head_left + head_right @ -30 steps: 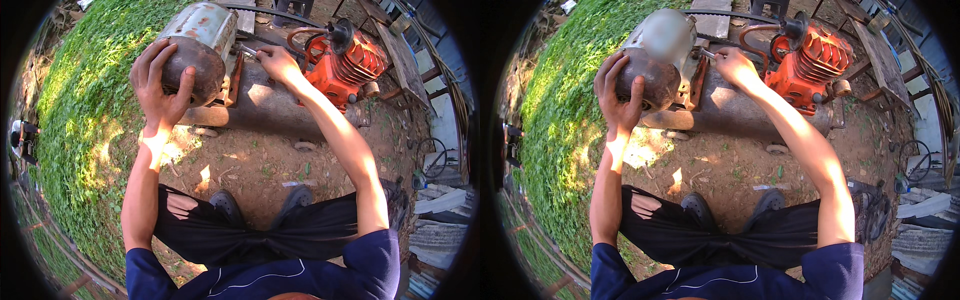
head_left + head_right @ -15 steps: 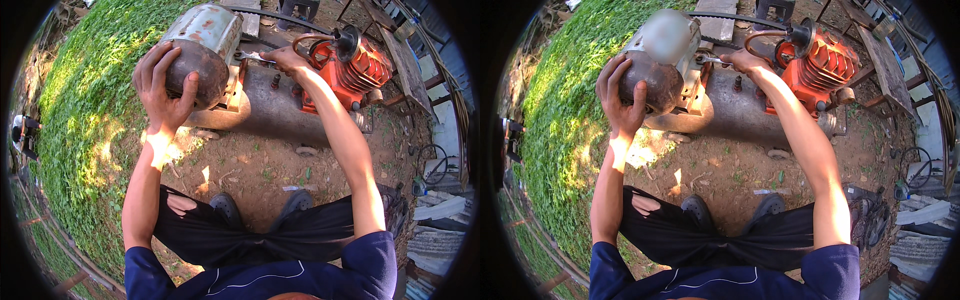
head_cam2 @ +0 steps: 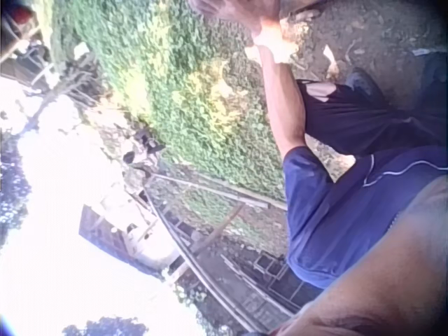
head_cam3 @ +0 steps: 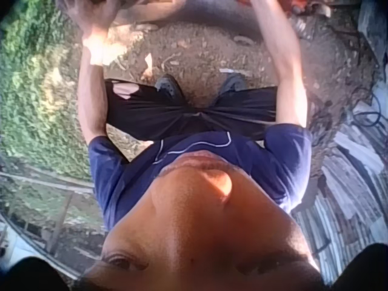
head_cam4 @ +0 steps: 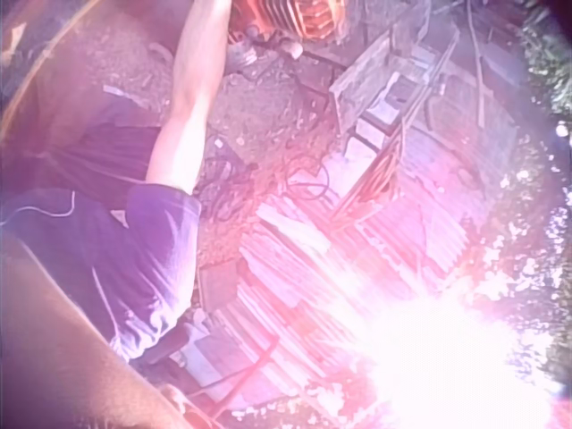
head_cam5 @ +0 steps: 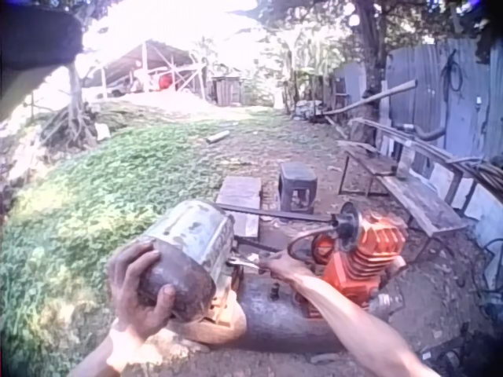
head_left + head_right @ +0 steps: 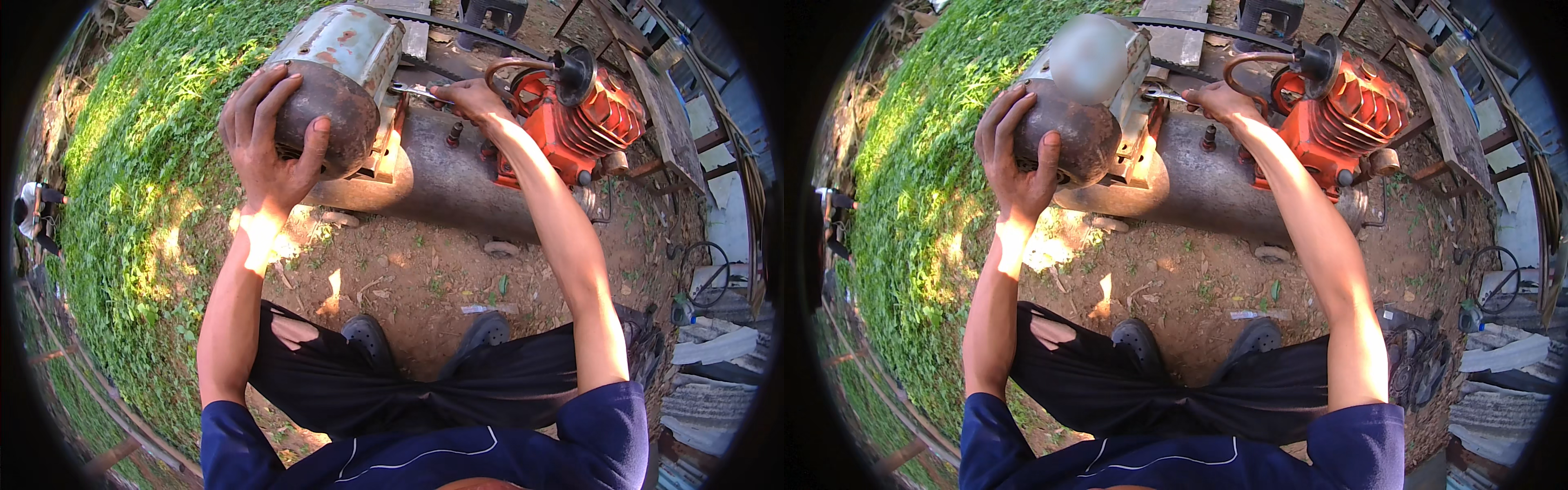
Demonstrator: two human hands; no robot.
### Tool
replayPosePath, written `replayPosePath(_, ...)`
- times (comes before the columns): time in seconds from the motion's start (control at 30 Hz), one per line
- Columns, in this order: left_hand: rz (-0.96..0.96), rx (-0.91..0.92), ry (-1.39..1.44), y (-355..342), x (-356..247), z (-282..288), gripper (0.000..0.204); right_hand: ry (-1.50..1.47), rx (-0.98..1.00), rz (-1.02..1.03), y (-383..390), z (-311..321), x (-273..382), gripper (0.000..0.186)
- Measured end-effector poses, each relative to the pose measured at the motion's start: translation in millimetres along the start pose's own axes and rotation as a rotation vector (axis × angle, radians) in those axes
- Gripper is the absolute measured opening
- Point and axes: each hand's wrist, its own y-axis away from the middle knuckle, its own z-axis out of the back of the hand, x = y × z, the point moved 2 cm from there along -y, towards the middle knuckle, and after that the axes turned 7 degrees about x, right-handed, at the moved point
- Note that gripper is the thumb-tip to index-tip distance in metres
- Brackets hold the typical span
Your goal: The person uses a wrench to tighten or loosen bolts on an air compressor motor and then untangles a power cord.
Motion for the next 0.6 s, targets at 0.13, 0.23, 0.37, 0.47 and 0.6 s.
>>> replayPosePath(0.13,-0.002,0.0,-0.008,1.5,1.6,1.3,0.043,0.158,0.015,0.021,3.7,1.2,7.3,0.043)
replayPosePath(0.23,-0.01,-0.009,-0.006,0.4,0.5,-0.6,0.043,0.302,-0.055,0.064,-9.2,2.3,-1.4,0.044)
replayPosePath(0.37,-0.013,-0.018,-0.004,-0.5,-0.6,-1.3,0.043,0.372,-0.093,0.061,-31.6,3.4,-12.0,0.044)
replayPosePath(0.47,-0.023,-0.021,-0.007,1.2,2.4,-0.8,0.043,0.363,-0.083,0.028,-31.6,-1.1,-3.8,0.046)
replayPosePath(0.6,-0.03,-0.039,-0.01,-0.9,-0.4,-3.3,0.042,0.332,-0.121,0.098,-29.7,0.7,-2.5,0.046)
